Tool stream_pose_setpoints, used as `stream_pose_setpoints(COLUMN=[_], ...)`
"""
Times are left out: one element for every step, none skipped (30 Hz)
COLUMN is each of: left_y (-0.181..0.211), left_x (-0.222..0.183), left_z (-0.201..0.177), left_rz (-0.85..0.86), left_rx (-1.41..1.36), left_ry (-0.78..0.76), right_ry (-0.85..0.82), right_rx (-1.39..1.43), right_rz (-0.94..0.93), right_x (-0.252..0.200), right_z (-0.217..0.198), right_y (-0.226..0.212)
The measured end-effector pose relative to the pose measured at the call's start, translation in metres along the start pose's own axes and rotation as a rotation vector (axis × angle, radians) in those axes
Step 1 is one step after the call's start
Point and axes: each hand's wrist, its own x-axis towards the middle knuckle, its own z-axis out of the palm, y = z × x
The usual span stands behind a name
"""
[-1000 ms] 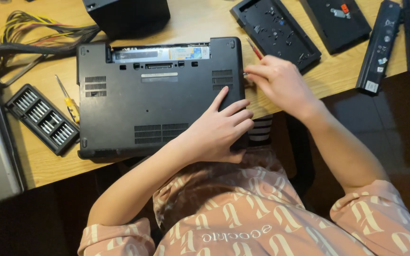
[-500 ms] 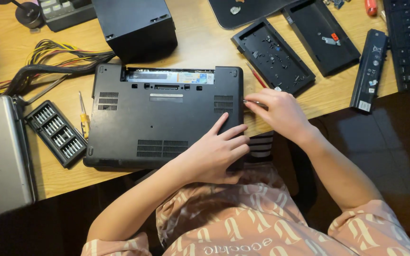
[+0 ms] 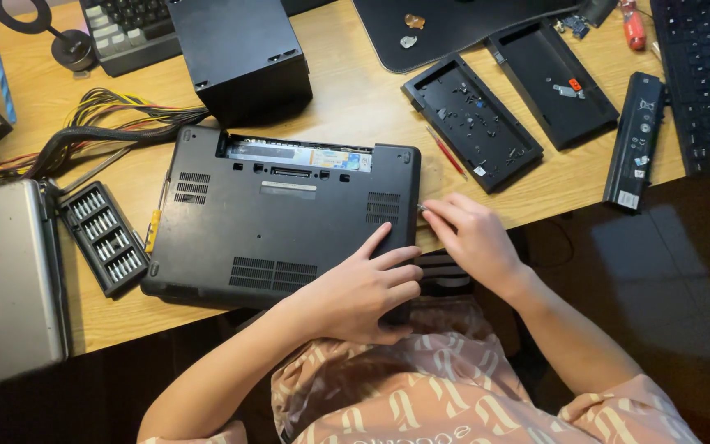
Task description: The recorder is unscrewing and removing the bottom chassis cover of a laptop at a workbench.
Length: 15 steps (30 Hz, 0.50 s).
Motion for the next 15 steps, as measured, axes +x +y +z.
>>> stream_pose_setpoints(left_y=[-0.001, -0.001, -0.001, -0.001, -0.001, -0.001, 0.0, 0.001, 0.001, 0.0, 0.0, 0.001, 0.001, 0.0, 0.0], left_x=[0.0, 0.0, 0.0, 0.0, 0.001, 0.001, 0.002, 0.001, 0.001, 0.001, 0.001, 0.001, 0.0, 0.001, 0.001], left_z=[0.001, 0.003, 0.003, 0.004, 0.003, 0.002, 0.002, 0.003, 0.003, 0.003, 0.003, 0.003, 0.003, 0.003, 0.004], left_rz=[0.009, 0.01, 0.014, 0.018, 0.016, 0.011, 0.007, 0.006, 0.003, 0.0, 0.002, 0.003, 0.003, 0.006, 0.007], left_rx=[-0.001, 0.0, 0.003, 0.006, 0.004, 0.006, 0.005, 0.001, 0.002, 0.002, 0.005, 0.003, 0.0, 0.002, 0.0], left_ry=[0.008, 0.01, 0.018, 0.026, 0.024, 0.023, 0.022, 0.02, 0.02, 0.02, 0.02, 0.03, 0.039, 0.039, 0.044], right_ry=[0.045, 0.046, 0.028, 0.011, 0.01, 0.005, -0.002, -0.004, -0.031, -0.058, -0.055, -0.091, -0.127, -0.124, -0.124], right_rx=[-0.004, -0.006, 0.019, 0.044, 0.047, 0.03, 0.013, 0.015, -0.09, -0.194, -0.195, -0.234, -0.274, -0.276, -0.284], right_rz=[0.003, 0.002, 0.013, 0.023, 0.024, -0.023, -0.067, -0.064, -0.077, -0.09, -0.091, -0.088, -0.084, -0.085, -0.106], right_x=[-0.003, -0.001, 0.001, 0.003, 0.005, 0.008, 0.01, 0.011, 0.015, 0.019, 0.02, 0.022, 0.024, 0.024, 0.023], right_z=[0.002, 0.001, 0.001, 0.001, -0.002, -0.004, -0.006, -0.011, -0.017, -0.023, -0.026, -0.028, -0.03, -0.028, -0.026], right_y=[-0.001, 0.002, 0.006, 0.009, 0.01, 0.011, 0.013, 0.008, 0.005, 0.001, 0.001, 0.001, 0.001, 0.002, 0.003])
